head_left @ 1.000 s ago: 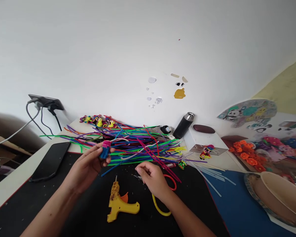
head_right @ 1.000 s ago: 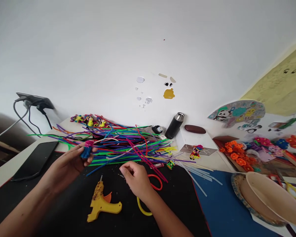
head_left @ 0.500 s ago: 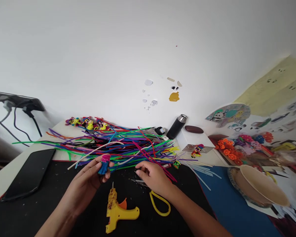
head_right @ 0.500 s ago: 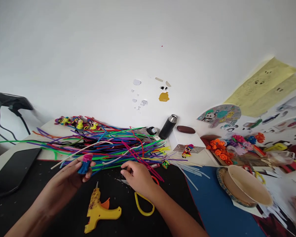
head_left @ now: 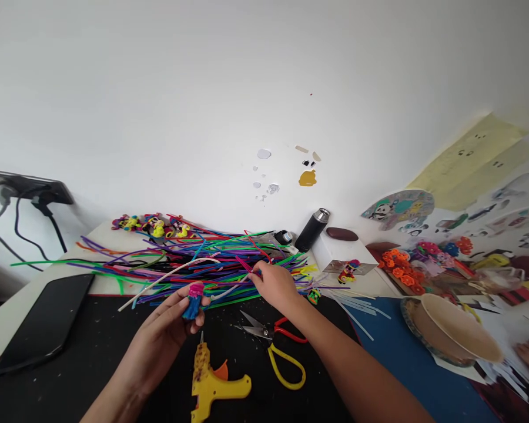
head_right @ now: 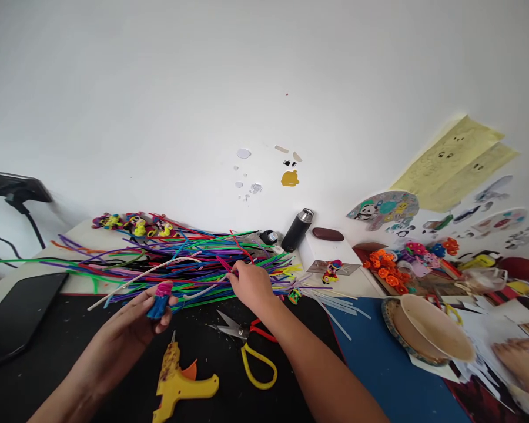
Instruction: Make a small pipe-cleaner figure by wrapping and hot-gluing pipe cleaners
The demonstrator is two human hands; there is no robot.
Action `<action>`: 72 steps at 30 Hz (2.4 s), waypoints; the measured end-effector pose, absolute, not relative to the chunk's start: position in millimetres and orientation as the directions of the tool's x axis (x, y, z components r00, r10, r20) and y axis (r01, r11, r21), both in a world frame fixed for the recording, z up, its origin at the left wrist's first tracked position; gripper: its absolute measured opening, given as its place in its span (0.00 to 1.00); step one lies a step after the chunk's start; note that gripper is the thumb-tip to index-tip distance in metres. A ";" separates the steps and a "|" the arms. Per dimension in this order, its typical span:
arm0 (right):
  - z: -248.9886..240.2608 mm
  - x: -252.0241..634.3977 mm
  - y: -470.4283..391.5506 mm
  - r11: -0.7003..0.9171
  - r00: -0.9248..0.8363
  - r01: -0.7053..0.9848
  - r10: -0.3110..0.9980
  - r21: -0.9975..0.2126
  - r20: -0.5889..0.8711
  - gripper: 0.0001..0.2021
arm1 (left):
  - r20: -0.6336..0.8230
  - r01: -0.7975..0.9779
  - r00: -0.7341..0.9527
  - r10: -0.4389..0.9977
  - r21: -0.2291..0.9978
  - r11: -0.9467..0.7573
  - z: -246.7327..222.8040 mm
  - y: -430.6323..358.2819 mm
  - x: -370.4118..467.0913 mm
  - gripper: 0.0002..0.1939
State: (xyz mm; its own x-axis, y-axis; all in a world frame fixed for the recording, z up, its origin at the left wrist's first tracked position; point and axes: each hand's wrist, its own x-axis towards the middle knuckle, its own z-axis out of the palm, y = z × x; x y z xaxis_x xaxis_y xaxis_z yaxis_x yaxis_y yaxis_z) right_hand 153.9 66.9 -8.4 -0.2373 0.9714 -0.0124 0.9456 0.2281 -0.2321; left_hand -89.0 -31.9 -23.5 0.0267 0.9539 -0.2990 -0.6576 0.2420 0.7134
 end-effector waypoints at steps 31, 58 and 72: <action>-18.8 148.7 -17.1 -0.029 -0.433 0.160 0.896 -0.987 -0.096 0.16 | -0.260 -0.628 0.118 0.958 0.728 0.275 -10.6 -37.5 -74.3 0.19; -18.4 165.1 -62.9 -0.383 -0.453 -0.332 0.866 -0.862 -0.210 0.23 | -0.214 -0.400 0.240 0.947 0.867 0.298 -0.5 -59.0 -28.5 0.25; -22.9 143.3 -59.3 -0.164 -0.292 -0.046 0.946 -0.985 -0.144 0.25 | -0.213 -0.323 0.184 0.960 0.909 0.264 -10.1 -55.3 -27.7 0.23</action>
